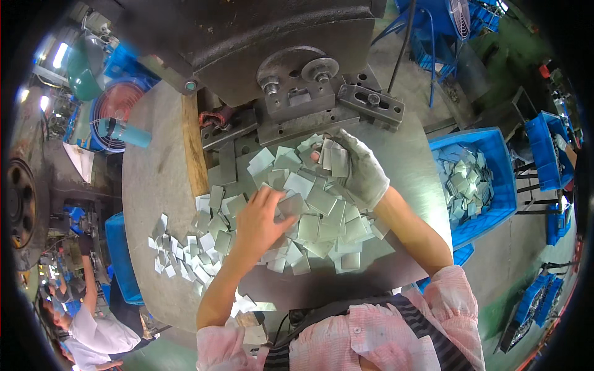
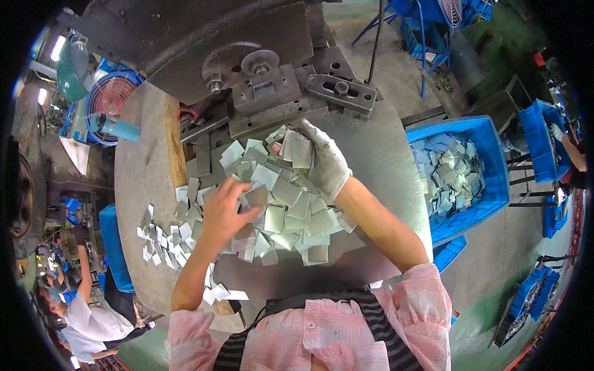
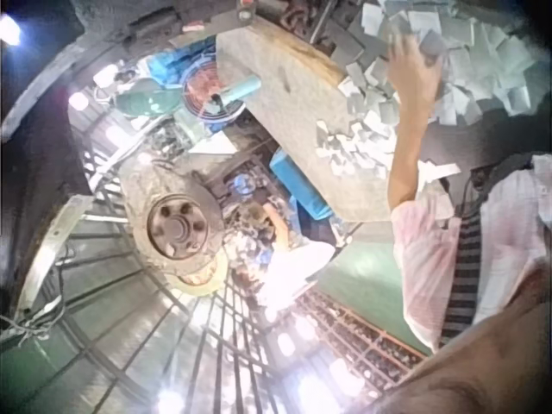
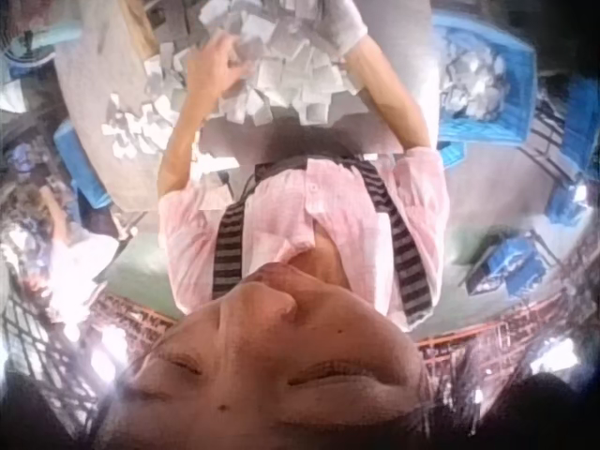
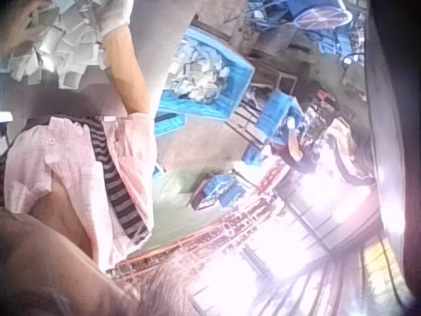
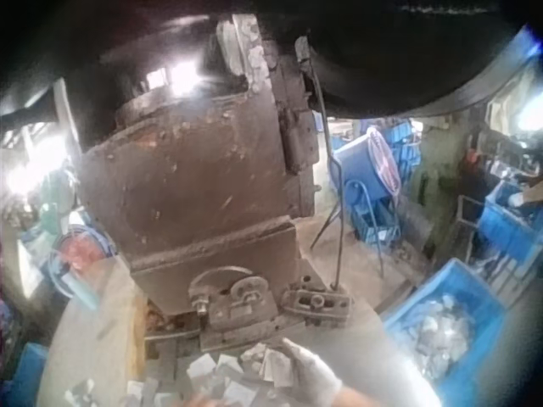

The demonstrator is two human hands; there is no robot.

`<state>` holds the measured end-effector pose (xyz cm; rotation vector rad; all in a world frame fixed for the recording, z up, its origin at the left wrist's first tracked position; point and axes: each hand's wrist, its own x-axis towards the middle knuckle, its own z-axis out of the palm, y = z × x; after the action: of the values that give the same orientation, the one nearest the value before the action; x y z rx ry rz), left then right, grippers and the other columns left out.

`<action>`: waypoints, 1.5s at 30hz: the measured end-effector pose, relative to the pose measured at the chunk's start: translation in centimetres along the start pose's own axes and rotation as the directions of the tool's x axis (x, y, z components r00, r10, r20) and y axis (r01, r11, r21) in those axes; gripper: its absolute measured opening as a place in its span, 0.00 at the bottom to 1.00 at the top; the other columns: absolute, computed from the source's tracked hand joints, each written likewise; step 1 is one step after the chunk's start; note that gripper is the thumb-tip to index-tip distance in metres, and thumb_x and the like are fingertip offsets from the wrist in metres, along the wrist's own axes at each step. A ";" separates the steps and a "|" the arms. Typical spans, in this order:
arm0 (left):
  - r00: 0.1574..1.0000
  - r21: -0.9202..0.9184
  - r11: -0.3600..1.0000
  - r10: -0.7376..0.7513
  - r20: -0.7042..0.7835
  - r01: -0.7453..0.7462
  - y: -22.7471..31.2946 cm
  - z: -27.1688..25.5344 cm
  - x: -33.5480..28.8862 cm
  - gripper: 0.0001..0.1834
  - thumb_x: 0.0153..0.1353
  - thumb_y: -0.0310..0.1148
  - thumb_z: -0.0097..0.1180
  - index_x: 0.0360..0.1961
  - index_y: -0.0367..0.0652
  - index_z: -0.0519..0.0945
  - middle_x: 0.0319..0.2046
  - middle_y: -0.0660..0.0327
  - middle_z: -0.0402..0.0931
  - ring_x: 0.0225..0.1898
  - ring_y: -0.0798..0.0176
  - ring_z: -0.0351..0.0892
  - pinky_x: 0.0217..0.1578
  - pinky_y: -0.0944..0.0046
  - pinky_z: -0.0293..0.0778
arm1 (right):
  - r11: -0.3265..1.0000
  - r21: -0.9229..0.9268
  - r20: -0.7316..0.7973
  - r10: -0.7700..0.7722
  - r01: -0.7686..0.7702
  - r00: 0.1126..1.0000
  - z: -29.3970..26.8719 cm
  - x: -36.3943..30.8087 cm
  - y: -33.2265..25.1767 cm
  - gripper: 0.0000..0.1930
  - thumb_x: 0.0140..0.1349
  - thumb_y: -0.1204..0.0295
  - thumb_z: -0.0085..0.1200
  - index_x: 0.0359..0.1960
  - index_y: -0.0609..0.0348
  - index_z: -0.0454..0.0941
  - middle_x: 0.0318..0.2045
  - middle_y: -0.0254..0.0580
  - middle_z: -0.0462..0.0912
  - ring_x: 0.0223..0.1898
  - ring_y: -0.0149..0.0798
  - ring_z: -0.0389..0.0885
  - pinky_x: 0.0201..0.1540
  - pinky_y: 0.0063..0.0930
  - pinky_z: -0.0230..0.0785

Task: The person feeds small square metal plates into a manual punch press for stamping by hand, wearing gloves.

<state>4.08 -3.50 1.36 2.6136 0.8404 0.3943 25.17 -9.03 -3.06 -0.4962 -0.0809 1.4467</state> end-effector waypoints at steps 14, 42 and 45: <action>0.900 -0.902 0.306 -0.404 0.165 0.303 -1.4 -0.1 5.0 0.06 0.55 0.32 0.60 0.28 0.42 0.76 0.21 0.68 0.75 0.22 0.74 0.75 0.22 0.72 0.70 | 0.996 -0.034 -0.071 0.084 -0.087 0.994 -0.3 -2.4 -0.6 0.12 0.65 0.63 0.45 0.43 0.54 0.73 0.39 0.43 0.79 0.42 0.42 0.81 0.32 0.33 0.79; 0.731 -0.978 -0.179 -0.654 0.196 0.102 -0.1 5.4 14.3 0.07 0.54 0.30 0.60 0.30 0.38 0.76 0.26 0.56 0.79 0.25 0.65 0.80 0.23 0.74 0.77 | 0.998 0.006 0.003 0.068 -0.068 0.998 -0.6 -3.0 -1.1 0.17 0.66 0.62 0.42 0.50 0.60 0.70 0.45 0.45 0.78 0.45 0.42 0.79 0.46 0.37 0.74; 0.855 -0.972 0.048 -0.487 0.177 0.229 0.3 3.6 12.5 0.07 0.56 0.32 0.59 0.27 0.39 0.76 0.24 0.59 0.79 0.20 0.69 0.77 0.19 0.75 0.71 | 0.999 -0.033 -0.030 0.015 -0.016 0.999 0.6 -1.9 -1.0 0.21 0.66 0.54 0.41 0.49 0.57 0.70 0.45 0.44 0.76 0.43 0.41 0.77 0.52 0.45 0.70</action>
<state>15.39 2.88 0.11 1.0085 0.8212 0.7458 25.59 -10.70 -1.68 -0.5461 -0.0778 1.4544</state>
